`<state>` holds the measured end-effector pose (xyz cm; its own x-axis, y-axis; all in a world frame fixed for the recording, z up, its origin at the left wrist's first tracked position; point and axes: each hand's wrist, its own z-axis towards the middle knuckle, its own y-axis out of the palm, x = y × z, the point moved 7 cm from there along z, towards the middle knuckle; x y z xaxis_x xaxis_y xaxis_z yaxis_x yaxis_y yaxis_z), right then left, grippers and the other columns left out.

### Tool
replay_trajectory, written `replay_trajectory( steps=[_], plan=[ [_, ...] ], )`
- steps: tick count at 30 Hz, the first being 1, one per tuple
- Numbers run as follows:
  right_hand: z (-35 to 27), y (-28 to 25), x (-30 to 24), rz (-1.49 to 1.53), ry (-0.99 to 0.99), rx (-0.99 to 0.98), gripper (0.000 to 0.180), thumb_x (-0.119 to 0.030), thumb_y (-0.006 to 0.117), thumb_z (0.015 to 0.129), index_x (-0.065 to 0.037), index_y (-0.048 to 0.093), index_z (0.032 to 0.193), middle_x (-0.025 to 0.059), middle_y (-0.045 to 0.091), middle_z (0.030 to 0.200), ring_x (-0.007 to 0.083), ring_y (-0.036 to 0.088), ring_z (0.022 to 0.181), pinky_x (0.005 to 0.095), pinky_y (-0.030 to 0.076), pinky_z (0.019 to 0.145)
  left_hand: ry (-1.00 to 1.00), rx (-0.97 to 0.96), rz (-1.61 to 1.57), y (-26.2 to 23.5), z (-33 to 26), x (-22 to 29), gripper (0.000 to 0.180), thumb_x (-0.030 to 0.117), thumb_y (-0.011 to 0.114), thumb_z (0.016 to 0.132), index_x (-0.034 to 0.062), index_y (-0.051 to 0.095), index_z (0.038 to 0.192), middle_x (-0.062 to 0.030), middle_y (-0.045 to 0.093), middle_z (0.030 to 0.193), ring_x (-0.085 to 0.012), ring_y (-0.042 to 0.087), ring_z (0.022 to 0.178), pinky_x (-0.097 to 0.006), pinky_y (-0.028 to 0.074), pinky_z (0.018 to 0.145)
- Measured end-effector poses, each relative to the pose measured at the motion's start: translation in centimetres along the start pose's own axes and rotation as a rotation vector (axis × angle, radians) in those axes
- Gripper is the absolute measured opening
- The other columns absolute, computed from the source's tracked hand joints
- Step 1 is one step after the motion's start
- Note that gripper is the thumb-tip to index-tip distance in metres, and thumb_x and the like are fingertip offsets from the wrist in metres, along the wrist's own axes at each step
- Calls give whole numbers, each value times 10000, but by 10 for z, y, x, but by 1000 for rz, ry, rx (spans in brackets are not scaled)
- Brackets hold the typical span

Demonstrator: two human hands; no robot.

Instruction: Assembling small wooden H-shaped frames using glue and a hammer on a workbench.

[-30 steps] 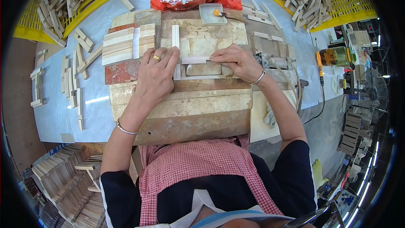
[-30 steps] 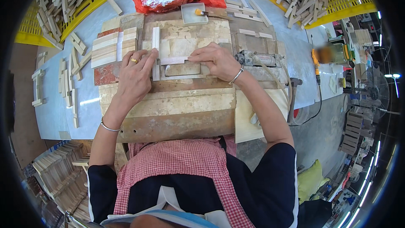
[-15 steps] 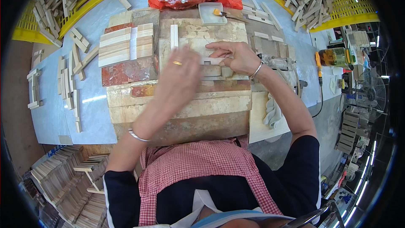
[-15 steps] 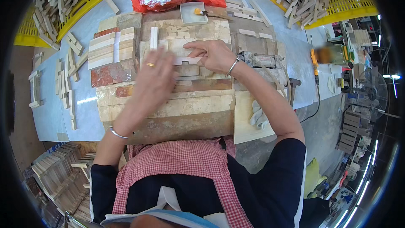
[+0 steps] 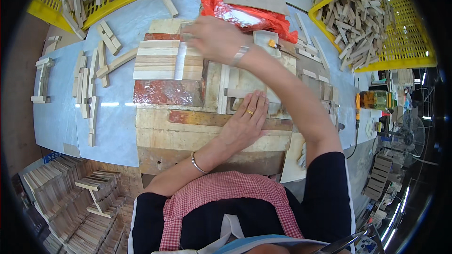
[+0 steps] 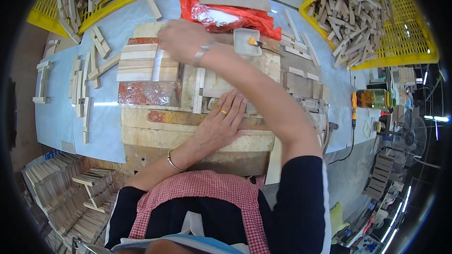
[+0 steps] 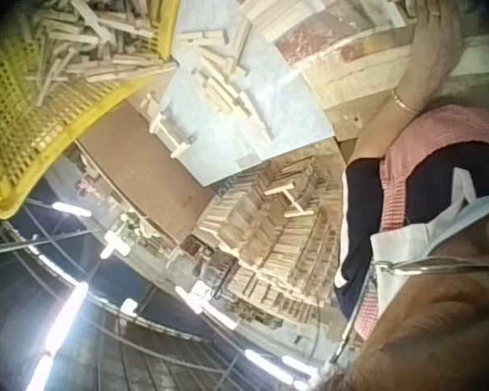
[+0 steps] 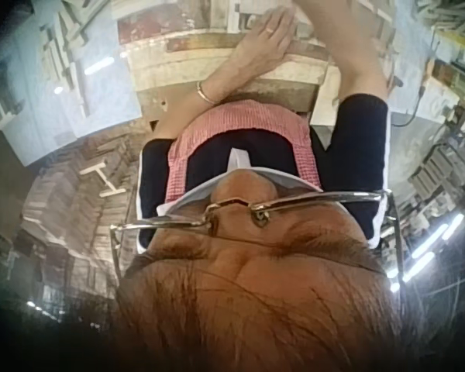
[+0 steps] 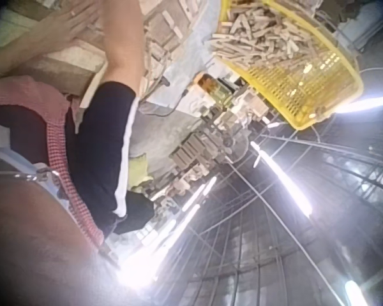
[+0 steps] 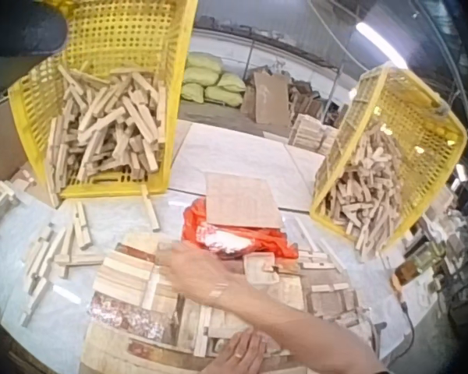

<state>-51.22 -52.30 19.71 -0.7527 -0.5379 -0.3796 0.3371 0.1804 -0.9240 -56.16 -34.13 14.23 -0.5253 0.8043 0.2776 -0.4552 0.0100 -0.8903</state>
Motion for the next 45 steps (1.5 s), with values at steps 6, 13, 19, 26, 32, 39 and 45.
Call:
replay_trajectory(
  steps=[6,13,19,26,32,39,45],
  plan=[
    [58,42,-33,-243,-84,-105,327,-279,628,832,-70,629,1083,147,615,1040,297,578,1027,394,481,871,24,-27,-23,5,-1,1,695,480,529,840,-73,498,1260,-225,476,1293,-375,386,1271,-473,224,1135],
    [45,-15,-13,-5,-15,110,443,-184,578,772,-65,558,1198,243,610,1087,351,609,1009,455,470,878,10,-26,2,0,3,-3,718,449,566,806,-93,478,1267,-235,461,1321,-372,377,1292,-465,246,1129],
    [-91,-78,81,-186,122,318,551,-237,558,768,-116,505,1303,182,633,1001,296,629,843,391,475,730,21,-18,-3,0,4,1,792,415,636,748,-124,429,1289,-270,408,1365,-388,351,1316,-463,262,1122],
    [-179,-30,106,-106,313,220,540,-281,534,780,-145,488,1300,154,595,813,313,610,758,425,482,686,-28,-42,-37,0,5,-2,832,396,649,781,-127,343,1351,-272,345,1414,-390,304,1350,-466,252,1126],
    [-187,-34,129,-11,613,187,424,-303,562,767,-121,521,1147,143,638,788,333,624,721,434,487,656,-27,-51,-5,3,6,0,814,397,629,807,-118,334,1363,-266,333,1422,-390,303,1348,-464,260,1120],
    [-178,-16,138,-339,464,334,370,-274,565,788,-79,518,1099,151,647,828,321,644,760,438,505,636,0,-52,54,3,6,2,820,431,634,790,-119,365,1335,-266,362,1390,-392,316,1331,-461,266,1120],
    [-189,-10,120,-331,549,324,339,-273,541,816,-80,521,1093,142,655,852,329,646,777,463,514,650,-1,-43,32,3,6,1,816,422,643,785,-124,369,1326,-266,363,1387,-388,325,1327,-458,269,1119]
  ],
)
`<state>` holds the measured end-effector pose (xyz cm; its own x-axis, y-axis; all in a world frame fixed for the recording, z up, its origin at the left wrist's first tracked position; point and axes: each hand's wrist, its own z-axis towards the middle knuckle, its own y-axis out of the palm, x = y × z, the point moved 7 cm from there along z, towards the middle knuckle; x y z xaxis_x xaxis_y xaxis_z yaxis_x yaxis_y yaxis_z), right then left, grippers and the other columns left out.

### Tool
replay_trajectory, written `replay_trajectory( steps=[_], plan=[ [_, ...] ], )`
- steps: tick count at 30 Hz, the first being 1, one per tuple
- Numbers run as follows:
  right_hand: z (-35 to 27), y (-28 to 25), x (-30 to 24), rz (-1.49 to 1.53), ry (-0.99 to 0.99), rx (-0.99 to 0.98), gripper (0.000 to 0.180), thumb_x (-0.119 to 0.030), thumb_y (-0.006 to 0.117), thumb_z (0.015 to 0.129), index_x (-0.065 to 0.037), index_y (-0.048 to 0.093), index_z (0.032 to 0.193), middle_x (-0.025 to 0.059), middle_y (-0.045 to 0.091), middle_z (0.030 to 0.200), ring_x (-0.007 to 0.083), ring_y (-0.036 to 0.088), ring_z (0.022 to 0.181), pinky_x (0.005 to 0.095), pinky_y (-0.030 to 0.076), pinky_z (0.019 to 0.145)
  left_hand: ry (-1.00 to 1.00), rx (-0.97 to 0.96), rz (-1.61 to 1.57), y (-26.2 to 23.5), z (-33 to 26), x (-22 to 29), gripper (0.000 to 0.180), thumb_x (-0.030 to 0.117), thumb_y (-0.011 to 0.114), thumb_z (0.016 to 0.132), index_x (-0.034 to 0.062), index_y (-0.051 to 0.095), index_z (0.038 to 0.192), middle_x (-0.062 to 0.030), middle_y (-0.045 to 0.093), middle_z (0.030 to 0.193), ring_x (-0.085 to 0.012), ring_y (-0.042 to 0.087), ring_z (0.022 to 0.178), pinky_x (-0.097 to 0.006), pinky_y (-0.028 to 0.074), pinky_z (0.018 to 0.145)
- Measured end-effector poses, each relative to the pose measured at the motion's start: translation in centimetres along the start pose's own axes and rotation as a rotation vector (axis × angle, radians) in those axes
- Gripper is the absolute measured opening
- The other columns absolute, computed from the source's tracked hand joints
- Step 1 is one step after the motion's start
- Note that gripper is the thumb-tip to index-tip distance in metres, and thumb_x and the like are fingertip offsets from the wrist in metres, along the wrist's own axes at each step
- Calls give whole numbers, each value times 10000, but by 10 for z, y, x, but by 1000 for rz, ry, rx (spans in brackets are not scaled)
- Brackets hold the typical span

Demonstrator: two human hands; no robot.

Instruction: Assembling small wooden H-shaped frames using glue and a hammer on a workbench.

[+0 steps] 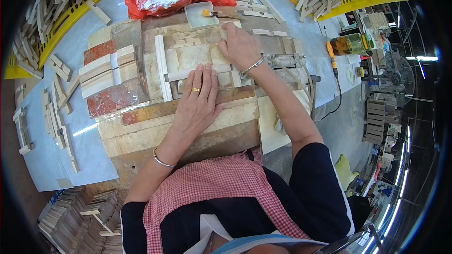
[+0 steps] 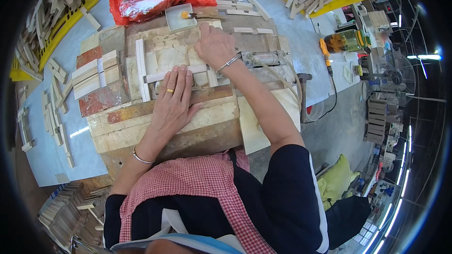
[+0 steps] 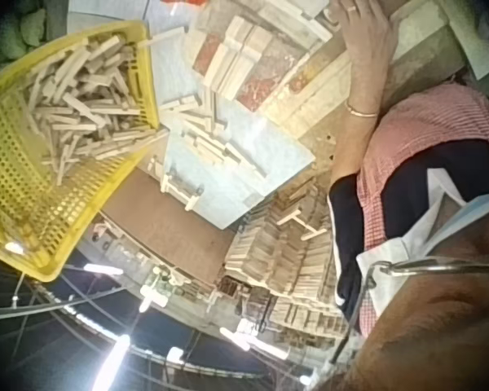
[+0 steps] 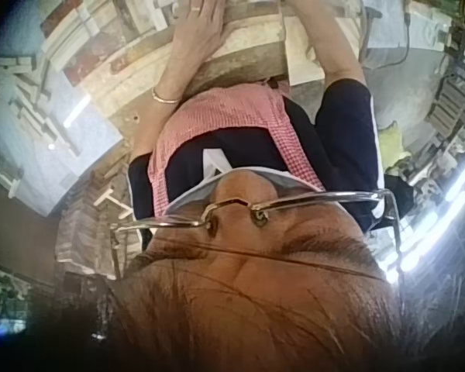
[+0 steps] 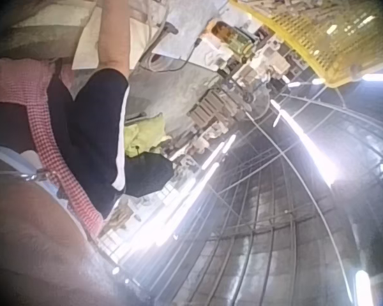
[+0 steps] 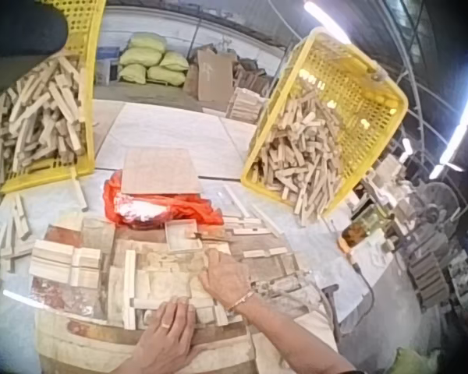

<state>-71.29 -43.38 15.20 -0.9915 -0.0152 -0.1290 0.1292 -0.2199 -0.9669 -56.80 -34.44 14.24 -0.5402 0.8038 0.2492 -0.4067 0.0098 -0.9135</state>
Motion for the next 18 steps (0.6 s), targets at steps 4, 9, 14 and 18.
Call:
replay_trajectory(
  steps=[4,9,14,18],
  plan=[
    [2,-1,2,0,56,-64,294,-266,516,864,-87,533,1097,134,657,850,325,646,771,456,508,654,7,-1,-9,-4,2,7,735,484,623,789,128,398,1392,-295,339,1394,-442,304,1323,-516,244,1109],
    [8,-8,13,80,86,-174,276,-274,526,887,-82,587,1077,128,644,862,320,633,797,438,499,693,-39,-123,29,1,5,13,653,554,593,778,365,419,1378,-328,313,1396,-500,261,1323,-568,209,1101],
    [10,-9,9,140,-100,-50,252,-237,602,855,-53,661,1017,141,597,894,323,599,870,416,479,765,-5,-78,44,-1,5,14,668,538,595,780,325,418,1388,-330,326,1380,-496,256,1327,-558,219,1100],
    [9,-4,0,255,-86,-39,256,-222,609,850,-56,661,1038,141,601,898,324,600,866,414,475,768,-9,-64,54,-3,-2,8,645,518,590,795,305,431,1382,-325,326,1384,-485,263,1328,-552,220,1102]
  ],
)
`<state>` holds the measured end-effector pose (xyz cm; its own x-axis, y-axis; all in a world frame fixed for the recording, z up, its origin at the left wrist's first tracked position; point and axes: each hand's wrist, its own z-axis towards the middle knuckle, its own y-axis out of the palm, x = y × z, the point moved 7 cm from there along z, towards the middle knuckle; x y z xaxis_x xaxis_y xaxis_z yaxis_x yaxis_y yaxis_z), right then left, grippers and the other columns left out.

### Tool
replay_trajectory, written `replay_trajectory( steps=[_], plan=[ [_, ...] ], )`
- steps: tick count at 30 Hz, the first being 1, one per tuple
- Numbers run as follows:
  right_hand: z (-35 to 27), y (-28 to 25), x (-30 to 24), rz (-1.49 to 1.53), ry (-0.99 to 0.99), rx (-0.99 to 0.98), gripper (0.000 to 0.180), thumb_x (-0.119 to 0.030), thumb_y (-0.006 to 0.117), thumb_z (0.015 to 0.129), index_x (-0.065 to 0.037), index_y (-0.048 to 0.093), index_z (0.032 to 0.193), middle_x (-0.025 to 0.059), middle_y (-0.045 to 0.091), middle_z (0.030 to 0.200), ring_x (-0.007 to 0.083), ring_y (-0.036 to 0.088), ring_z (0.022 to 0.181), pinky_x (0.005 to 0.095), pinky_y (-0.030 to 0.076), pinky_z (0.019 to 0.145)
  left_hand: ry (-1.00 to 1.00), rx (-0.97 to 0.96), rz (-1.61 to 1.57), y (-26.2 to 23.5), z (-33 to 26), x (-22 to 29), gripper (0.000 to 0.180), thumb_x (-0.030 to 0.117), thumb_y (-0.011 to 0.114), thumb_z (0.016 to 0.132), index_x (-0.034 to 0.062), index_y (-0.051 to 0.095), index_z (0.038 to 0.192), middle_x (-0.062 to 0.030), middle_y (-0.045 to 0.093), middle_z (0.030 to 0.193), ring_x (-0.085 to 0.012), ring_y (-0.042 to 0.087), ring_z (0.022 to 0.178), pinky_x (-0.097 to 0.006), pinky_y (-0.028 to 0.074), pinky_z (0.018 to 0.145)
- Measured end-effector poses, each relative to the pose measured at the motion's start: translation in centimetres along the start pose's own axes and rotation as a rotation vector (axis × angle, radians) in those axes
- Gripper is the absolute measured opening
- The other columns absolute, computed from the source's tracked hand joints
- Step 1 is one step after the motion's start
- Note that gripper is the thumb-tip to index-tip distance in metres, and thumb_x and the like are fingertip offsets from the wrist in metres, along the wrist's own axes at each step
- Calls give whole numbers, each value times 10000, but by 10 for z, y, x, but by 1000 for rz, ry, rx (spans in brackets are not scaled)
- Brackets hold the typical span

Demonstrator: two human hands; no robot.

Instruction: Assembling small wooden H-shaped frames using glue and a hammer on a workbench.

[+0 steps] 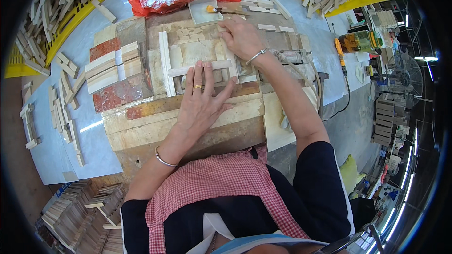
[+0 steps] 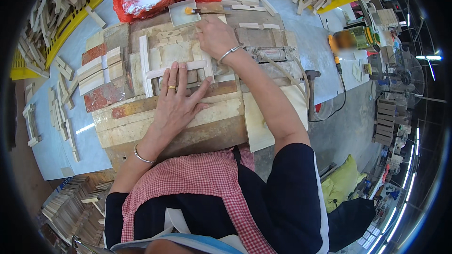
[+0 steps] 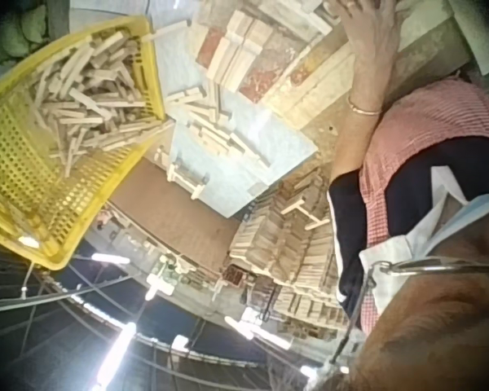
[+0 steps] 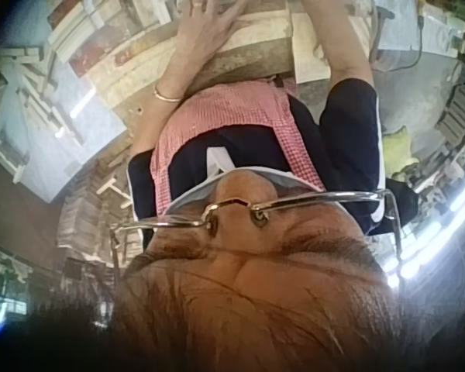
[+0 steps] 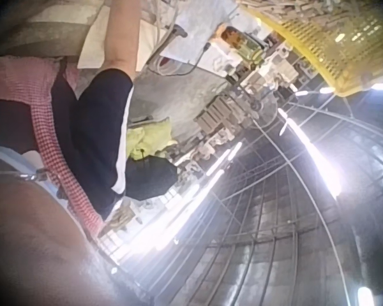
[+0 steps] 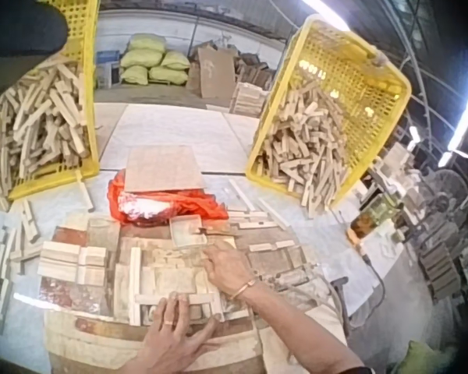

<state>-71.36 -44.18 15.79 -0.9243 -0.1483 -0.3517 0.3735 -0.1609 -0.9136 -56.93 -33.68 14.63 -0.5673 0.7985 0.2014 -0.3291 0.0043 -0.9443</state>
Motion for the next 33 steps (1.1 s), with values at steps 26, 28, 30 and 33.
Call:
replay_trajectory(
  steps=[26,28,30,33],
  plan=[
    [-93,-45,-38,89,-156,180,211,-72,699,742,-55,660,949,112,578,932,270,589,850,339,479,717,-4,127,8,-1,-6,-4,741,386,660,776,-122,434,1266,-296,394,1363,-407,360,1306,-485,272,1109],
    [-69,-29,-31,52,-205,106,201,-76,702,729,-61,659,925,102,579,915,275,590,848,345,481,710,1,140,6,-2,-4,-4,714,377,667,770,-116,452,1241,-300,394,1363,-409,365,1303,-486,281,1105],
    [-50,-28,-30,-50,-209,160,189,-73,698,716,-65,653,899,94,582,909,281,590,857,358,485,716,-5,142,4,-4,-8,-3,688,368,673,765,-111,470,1216,-304,394,1364,-411,371,1299,-488,289,1101],
    [-29,-29,-45,10,-236,148,177,-90,712,708,-66,657,874,93,583,899,269,591,809,354,493,670,-13,159,-36,-6,-6,-4,616,310,695,753,-92,505,1180,-299,446,1308,-410,403,1271,-490,298,1098]
  ],
)
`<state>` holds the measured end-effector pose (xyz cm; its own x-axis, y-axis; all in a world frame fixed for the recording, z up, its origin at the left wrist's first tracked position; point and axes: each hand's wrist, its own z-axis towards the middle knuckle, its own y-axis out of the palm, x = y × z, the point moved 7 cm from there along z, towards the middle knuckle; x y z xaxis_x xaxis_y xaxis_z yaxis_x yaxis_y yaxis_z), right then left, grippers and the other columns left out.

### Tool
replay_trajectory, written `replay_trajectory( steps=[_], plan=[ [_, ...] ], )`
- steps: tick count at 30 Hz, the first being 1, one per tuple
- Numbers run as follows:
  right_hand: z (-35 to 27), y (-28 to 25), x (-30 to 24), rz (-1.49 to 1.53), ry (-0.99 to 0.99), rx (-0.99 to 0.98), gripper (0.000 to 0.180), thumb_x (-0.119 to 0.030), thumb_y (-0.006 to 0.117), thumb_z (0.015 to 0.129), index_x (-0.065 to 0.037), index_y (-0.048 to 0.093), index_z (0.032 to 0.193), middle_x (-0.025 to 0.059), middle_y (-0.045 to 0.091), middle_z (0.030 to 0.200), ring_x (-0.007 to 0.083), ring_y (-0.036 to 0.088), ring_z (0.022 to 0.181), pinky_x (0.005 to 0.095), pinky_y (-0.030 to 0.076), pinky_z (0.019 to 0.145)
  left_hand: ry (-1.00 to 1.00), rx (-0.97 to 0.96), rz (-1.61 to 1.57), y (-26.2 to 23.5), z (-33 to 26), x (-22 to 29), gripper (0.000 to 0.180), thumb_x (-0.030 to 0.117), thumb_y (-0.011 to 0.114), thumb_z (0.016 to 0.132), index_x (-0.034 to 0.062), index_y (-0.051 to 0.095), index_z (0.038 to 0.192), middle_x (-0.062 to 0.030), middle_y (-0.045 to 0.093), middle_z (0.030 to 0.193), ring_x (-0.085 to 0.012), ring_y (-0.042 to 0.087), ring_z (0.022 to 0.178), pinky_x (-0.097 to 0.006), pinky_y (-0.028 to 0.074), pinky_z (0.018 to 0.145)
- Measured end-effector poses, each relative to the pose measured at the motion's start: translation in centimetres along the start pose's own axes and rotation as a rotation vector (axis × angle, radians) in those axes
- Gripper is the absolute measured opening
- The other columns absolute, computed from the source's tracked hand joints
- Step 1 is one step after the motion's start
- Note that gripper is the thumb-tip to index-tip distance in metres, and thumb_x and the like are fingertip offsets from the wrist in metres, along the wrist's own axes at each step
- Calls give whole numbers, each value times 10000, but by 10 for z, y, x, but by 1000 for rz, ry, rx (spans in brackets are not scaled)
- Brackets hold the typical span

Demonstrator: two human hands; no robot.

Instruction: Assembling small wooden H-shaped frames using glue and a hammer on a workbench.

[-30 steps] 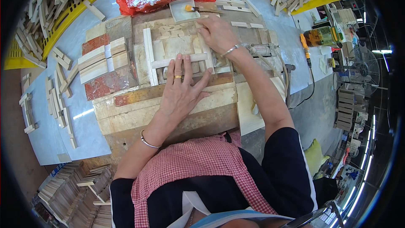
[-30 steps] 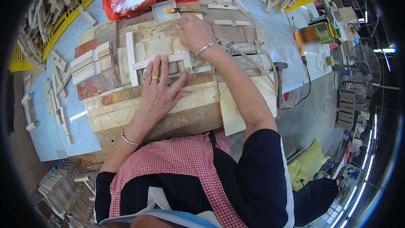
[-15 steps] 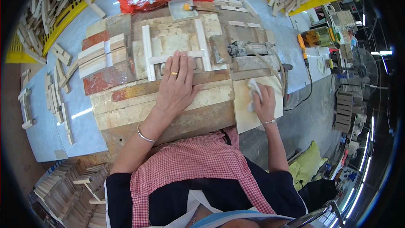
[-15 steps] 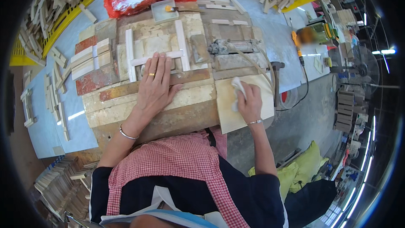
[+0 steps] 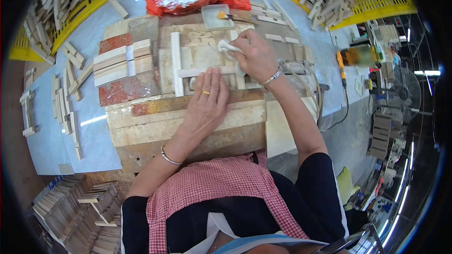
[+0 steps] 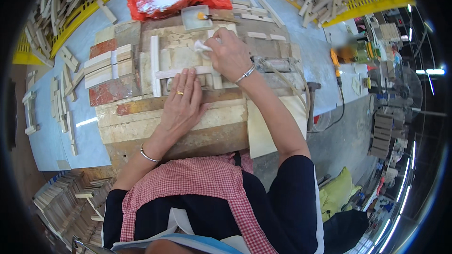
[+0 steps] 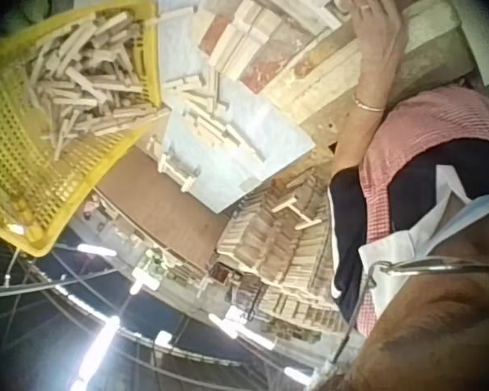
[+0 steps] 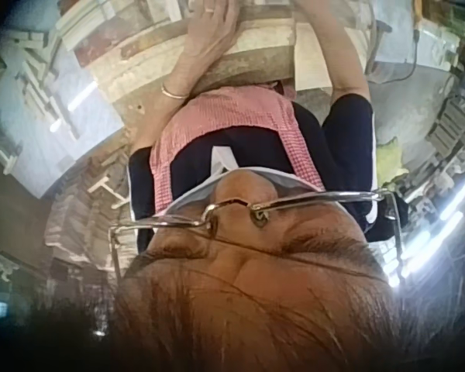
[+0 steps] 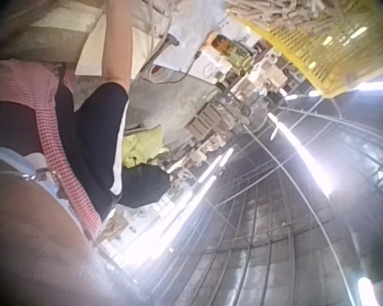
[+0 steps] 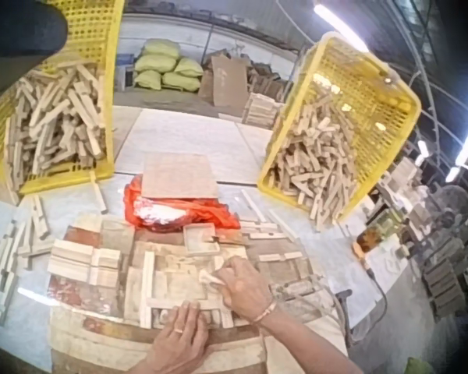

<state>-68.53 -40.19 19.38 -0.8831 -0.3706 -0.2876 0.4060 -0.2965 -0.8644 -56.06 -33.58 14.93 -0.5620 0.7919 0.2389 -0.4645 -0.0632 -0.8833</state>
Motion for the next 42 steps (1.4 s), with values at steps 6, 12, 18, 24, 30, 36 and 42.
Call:
replay_trajectory(
  steps=[6,12,18,24,30,36,42],
  plan=[
    [27,50,-91,150,-238,-268,184,-183,741,695,-93,650,828,72,545,861,231,606,770,343,500,603,-63,-26,-64,17,-17,2,349,282,639,809,24,570,1034,-153,580,961,-306,583,923,-436,479,855],
    [39,64,-90,63,-199,-222,206,-213,728,711,-104,613,842,69,535,893,232,606,778,349,506,592,-49,-59,-35,19,-13,-1,334,264,594,833,-3,556,1030,-183,586,989,-328,591,923,-446,465,878],
    [48,32,-47,81,58,-37,226,-247,713,758,-81,666,905,94,582,902,252,611,777,349,497,677,45,117,7,-15,8,-2,388,243,644,812,-33,551,1069,-194,585,1034,-311,565,968,-427,440,885],
    [-106,-69,64,711,679,-229,208,-204,732,776,-25,678,867,-8,604,740,67,538,694,241,435,633,-18,-21,-61,-11,45,-32,245,180,631,820,18,579,996,-122,572,973,-299,554,858,-400,412,780],
    [-211,-68,64,-112,503,-34,319,-144,637,828,-13,597,1117,141,598,1116,258,572,984,358,444,847,62,-68,-107,-24,72,-28,171,160,611,859,28,584,965,-90,566,883,-239,577,808,-364,421,722],
    [-212,-59,28,-238,465,75,502,-221,592,846,-41,468,1298,153,492,1272,344,452,1149,459,329,973,-708,353,-1401,-21,57,-68,271,179,436,1000,-44,560,1091,-115,630,994,-188,621,929,-344,505,902],
    [-212,-57,26,-367,452,-3,547,-290,633,832,-89,484,1318,141,497,1266,333,453,1140,462,335,958,-1198,-9,-1631,3,-4,-30,279,192,467,990,-45,564,1101,-160,628,1029,-209,624,933,-352,523,856]
  ],
)
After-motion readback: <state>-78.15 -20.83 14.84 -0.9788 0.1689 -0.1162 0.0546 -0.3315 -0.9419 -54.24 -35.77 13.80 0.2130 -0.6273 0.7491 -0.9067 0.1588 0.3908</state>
